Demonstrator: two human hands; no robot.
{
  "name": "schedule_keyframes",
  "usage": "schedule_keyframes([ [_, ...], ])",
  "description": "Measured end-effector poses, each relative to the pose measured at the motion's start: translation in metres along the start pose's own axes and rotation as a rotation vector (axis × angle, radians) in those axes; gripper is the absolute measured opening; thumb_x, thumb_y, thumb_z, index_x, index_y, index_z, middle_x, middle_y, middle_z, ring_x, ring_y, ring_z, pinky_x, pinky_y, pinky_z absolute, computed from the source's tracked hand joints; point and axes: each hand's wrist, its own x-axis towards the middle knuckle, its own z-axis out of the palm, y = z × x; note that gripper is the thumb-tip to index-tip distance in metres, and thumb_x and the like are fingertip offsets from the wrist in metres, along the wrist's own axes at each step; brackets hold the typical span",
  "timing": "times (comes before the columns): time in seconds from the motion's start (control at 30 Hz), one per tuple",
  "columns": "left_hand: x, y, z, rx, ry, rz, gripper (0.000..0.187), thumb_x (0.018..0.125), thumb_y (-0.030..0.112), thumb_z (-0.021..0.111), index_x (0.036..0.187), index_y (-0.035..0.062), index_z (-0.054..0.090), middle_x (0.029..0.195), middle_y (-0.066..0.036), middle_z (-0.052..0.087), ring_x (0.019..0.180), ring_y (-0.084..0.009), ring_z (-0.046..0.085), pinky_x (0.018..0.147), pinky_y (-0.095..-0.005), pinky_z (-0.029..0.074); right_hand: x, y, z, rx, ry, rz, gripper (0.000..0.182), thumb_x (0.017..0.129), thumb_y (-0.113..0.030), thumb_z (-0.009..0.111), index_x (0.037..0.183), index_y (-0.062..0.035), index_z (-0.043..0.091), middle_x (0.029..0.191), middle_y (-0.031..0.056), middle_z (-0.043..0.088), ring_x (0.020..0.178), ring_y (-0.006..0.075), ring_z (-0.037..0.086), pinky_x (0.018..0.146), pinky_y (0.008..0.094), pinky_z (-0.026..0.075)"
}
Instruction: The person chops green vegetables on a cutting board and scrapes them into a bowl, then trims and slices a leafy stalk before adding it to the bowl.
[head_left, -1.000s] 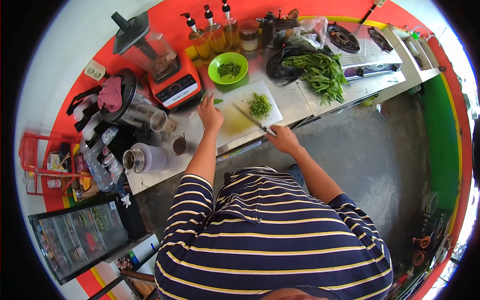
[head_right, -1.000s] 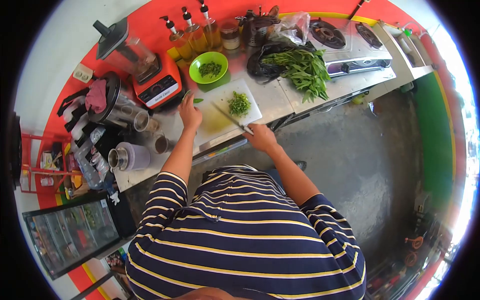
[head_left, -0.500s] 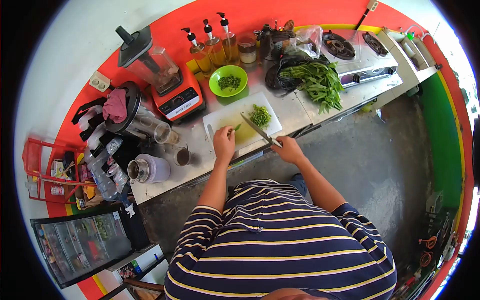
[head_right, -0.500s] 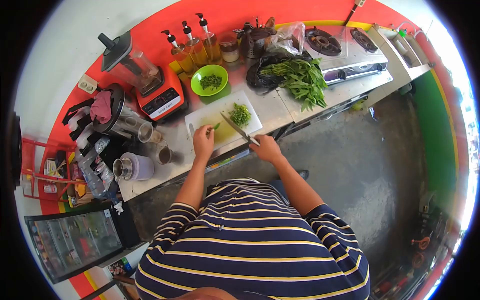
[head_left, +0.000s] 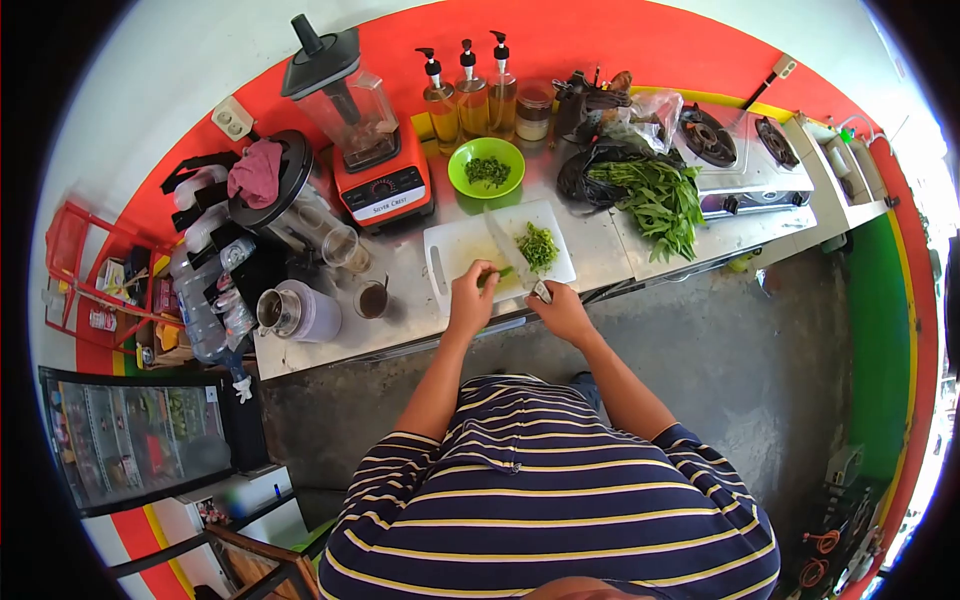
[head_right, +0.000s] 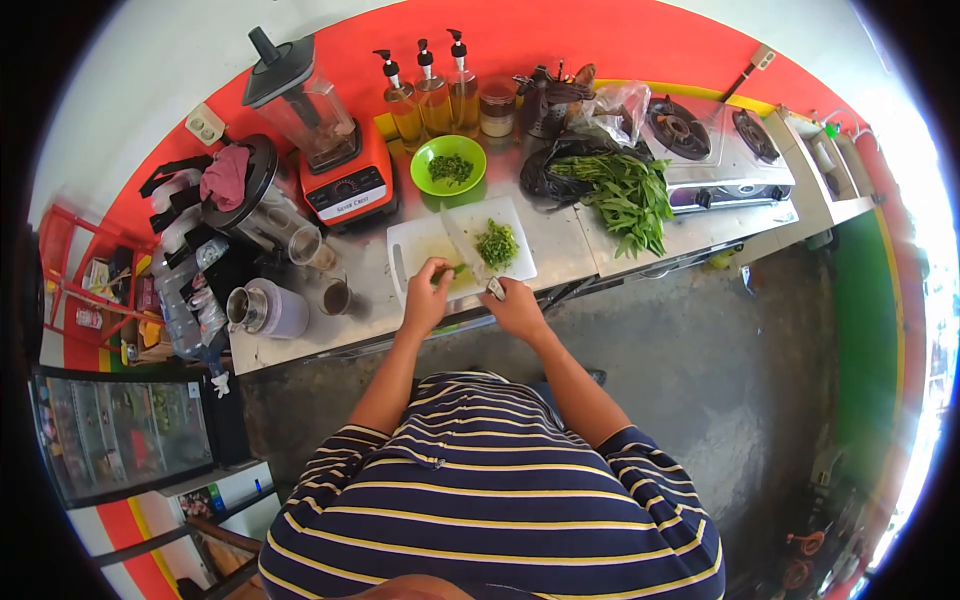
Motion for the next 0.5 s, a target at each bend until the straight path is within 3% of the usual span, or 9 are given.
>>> schedule_keyframes([
  [0.07, -0.001, 0.006, 0.008, 0.029, 0.012, 0.043, 0.014, 0.093, 0.009, 0.064, 0.103, -0.0010, 0.062, 0.089, -0.017, 0.071, 0.086, -0.0320, 0.071, 0.077, -0.0376, 0.053, 0.003, -0.003, 0.006, 0.090, 0.027, -0.071, 0.032, 0.085, -0.026, 0.072, 0.100, 0.0018, 0.070, 0.086, 0.0212, 0.071, 0.079, 0.0350, 0.069, 0.072, 0.0424, 0.051],
  [0.17, -0.002, 0.020, 0.011, 0.081, -0.135, 0.055, 0.014, 0.095, 0.011, 0.064, 0.103, -0.0008, 0.064, 0.091, -0.014, 0.071, 0.085, -0.0235, 0.069, 0.080, -0.0330, 0.052, 0.001, -0.023, -0.001, 0.251, 0.057, -0.100, 0.030, 0.086, -0.023, 0.072, 0.103, 0.0024, 0.069, 0.084, 0.0183, 0.071, 0.075, 0.0287, 0.067, 0.071, 0.0407, 0.051],
  [0.23, -0.004, 0.025, 0.012, 0.062, -0.148, 0.033, 0.015, 0.095, 0.011, 0.064, 0.104, -0.0006, 0.064, 0.092, -0.014, 0.071, 0.085, -0.0233, 0.069, 0.080, -0.0327, 0.052, 0.002, -0.025, -0.007, 0.194, 0.001, -0.005, 0.029, 0.089, -0.018, 0.070, 0.108, 0.0033, 0.069, 0.088, 0.0104, 0.070, 0.079, 0.0166, 0.062, 0.075, 0.0331, 0.049],
  [0.37, -0.004, 0.024, 0.014, 0.035, -0.172, 0.048, 0.015, 0.094, 0.011, 0.065, 0.104, -0.0001, 0.066, 0.093, -0.013, 0.072, 0.085, -0.0227, 0.068, 0.080, -0.0324, 0.052, 0.009, -0.003, -0.001, 0.205, 0.119, -0.100, 0.027, 0.090, -0.017, 0.070, 0.106, 0.0038, 0.069, 0.084, 0.0075, 0.069, 0.073, 0.0146, 0.060, 0.069, 0.0323, 0.048],
  [0.43, -0.005, 0.023, 0.013, 0.023, -0.179, 0.060, 0.015, 0.094, 0.011, 0.066, 0.103, -0.0002, 0.066, 0.093, -0.013, 0.072, 0.085, -0.0223, 0.068, 0.081, -0.0325, 0.052, 0.008, -0.005, -0.004, 0.260, 0.140, -0.095, 0.023, 0.090, -0.017, 0.071, 0.102, 0.0030, 0.069, 0.074, 0.0031, 0.065, 0.063, 0.0112, 0.054, 0.059, 0.0313, 0.044],
  [0.5, -0.006, 0.025, 0.014, 0.009, -0.186, 0.071, 0.015, 0.094, 0.012, 0.067, 0.103, -0.0004, 0.067, 0.093, -0.013, 0.072, 0.085, -0.0220, 0.068, 0.081, -0.0326, 0.052, 0.006, -0.011, -0.009, 0.267, 0.103, -0.045, 0.024, 0.089, -0.017, 0.071, 0.101, 0.0034, 0.070, 0.076, 0.0068, 0.067, 0.066, 0.0142, 0.057, 0.063, 0.0336, 0.046],
])
